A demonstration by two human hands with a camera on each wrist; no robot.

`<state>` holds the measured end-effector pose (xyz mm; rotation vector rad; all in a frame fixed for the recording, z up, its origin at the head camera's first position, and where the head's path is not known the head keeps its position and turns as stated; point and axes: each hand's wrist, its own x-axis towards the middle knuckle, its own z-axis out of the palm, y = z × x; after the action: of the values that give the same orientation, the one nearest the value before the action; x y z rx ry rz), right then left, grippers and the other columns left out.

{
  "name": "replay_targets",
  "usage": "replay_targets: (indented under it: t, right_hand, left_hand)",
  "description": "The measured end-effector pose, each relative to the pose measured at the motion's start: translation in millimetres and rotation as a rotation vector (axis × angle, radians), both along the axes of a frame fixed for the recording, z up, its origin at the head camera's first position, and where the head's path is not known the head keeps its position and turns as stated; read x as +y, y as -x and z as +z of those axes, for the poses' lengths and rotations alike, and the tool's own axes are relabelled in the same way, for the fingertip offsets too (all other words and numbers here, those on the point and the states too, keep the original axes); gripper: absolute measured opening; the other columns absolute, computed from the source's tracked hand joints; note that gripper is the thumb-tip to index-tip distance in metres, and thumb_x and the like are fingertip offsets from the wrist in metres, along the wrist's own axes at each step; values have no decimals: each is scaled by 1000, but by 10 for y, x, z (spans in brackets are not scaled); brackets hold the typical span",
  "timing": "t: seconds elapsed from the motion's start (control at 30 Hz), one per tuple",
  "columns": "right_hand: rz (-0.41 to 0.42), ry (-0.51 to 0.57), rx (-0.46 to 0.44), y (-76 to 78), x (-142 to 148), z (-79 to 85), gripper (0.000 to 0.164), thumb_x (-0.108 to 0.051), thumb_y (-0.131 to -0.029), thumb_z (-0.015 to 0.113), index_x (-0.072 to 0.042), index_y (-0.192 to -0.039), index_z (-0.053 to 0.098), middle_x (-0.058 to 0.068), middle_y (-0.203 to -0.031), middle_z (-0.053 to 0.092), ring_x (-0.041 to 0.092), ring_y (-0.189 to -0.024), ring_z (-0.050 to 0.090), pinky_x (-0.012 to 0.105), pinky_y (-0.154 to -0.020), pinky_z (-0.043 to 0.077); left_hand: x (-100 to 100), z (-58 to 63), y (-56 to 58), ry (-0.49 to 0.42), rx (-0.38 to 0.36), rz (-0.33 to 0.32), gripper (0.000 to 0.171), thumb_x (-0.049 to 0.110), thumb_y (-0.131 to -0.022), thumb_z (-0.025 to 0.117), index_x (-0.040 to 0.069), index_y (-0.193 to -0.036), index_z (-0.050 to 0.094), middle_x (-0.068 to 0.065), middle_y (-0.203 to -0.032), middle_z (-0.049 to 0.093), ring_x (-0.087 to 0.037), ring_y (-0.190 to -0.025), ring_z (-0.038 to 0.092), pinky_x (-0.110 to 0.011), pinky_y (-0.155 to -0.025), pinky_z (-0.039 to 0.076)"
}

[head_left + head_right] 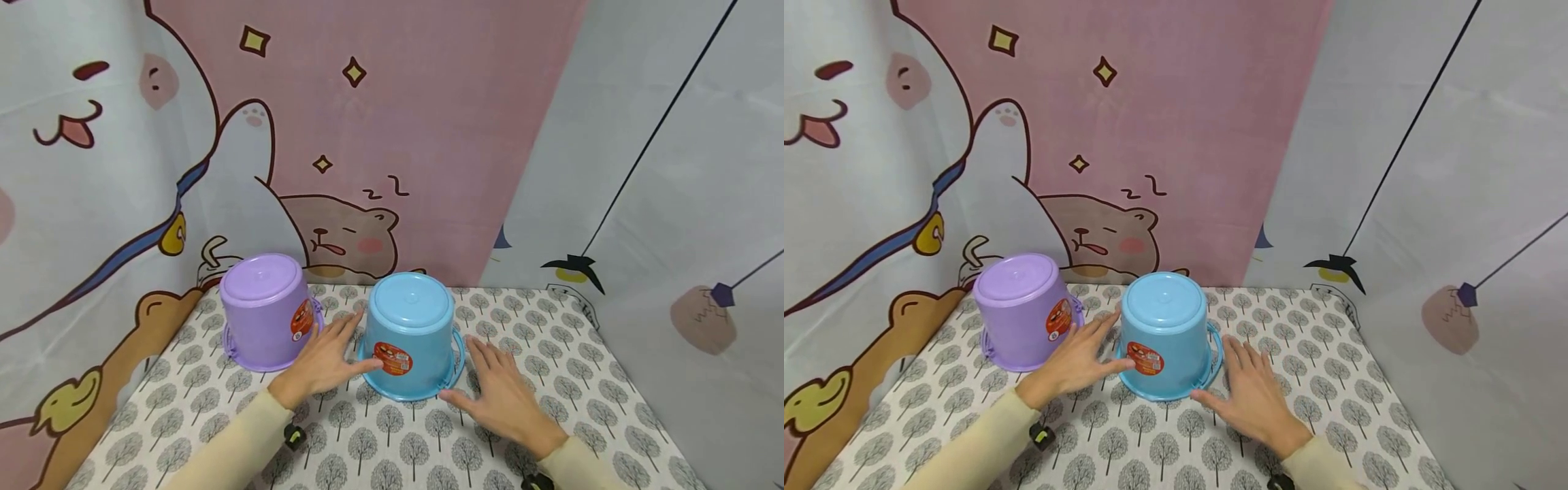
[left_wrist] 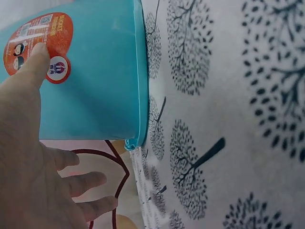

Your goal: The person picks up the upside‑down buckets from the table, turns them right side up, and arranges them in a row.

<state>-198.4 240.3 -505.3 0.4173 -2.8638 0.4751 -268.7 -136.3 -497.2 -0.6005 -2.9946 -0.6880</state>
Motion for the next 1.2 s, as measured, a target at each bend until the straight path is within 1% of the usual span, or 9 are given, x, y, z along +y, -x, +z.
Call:
replay_targets:
  t: [0.1,0.2,0.37,0.5,0.7,0.77,0.87,1.03,1.2]
  right_hand:
    - [-8,18,-20,21,-44,-36,122,-84,-99,75,1,-178,40,31,-178,51,59,-162,52,82,-135,42]
    - [-22,35,-55,50,-87,-62,121,-82,-100,76,5,-176,42,34,-176,52,61,-160,54,83,-130,47]
    - [-36,72,-132,51,-152,-88,115,-80,-102,75,9,-170,50,36,-169,60,64,-156,56,83,-127,50]
    - [-33,130,-193,28,-187,-108,113,-78,-101,78,8,-170,51,37,-165,62,65,-154,57,84,-124,53]
    - [3,209,-226,13,-192,-106,115,-70,-99,85,8,-173,46,41,-173,52,67,-159,50,83,-130,46]
    - [12,225,-232,14,-178,-102,116,-69,-99,86,9,-174,43,43,-175,46,68,-162,47,84,-131,44]
    - [30,249,-235,18,-163,-104,116,-64,-100,88,11,-175,40,45,-178,38,67,-165,42,82,-134,40]
    - [62,274,-203,21,-150,-114,114,-55,-100,92,12,-175,37,45,-181,29,67,-165,40,80,-134,40]
    - [65,261,-170,7,-144,-115,114,-50,-98,94,6,-178,35,41,-185,22,67,-165,40,78,-133,39]
  left_hand:
    - [1,-44,43,-40,-45,-8,125,96,-96,65,28,-189,18,-17,-192,33,-48,-178,33,-80,-147,10]
    - [14,-72,89,-92,-94,-27,127,94,-93,71,27,-188,21,-18,-191,35,-49,-176,37,-82,-145,17]
    - [23,-129,138,-167,-146,-65,124,86,-93,80,26,-188,26,-16,-189,41,-48,-173,43,-83,-140,32]
    - [25,-181,164,-192,-157,-94,117,80,-97,82,27,-186,30,-12,-187,46,-45,-172,47,-81,-141,34]
    - [65,-221,191,-238,-126,-138,111,76,-99,83,27,-185,33,-10,-182,55,-41,-165,57,-73,-135,49]
    - [88,-227,201,-255,-122,-146,111,76,-99,83,26,-185,34,-9,-180,57,-40,-163,59,-70,-134,52]
    - [114,-237,201,-286,-132,-148,113,73,-98,85,21,-185,34,-13,-178,59,-39,-161,61,-68,-133,54]
    - [148,-242,178,-299,-153,-108,118,74,-97,86,13,-184,33,-19,-174,61,-41,-158,64,-67,-131,56]
    - [184,-241,154,-311,-156,-55,118,78,-96,84,13,-182,35,-21,-170,64,-43,-152,68,-69,-125,60]
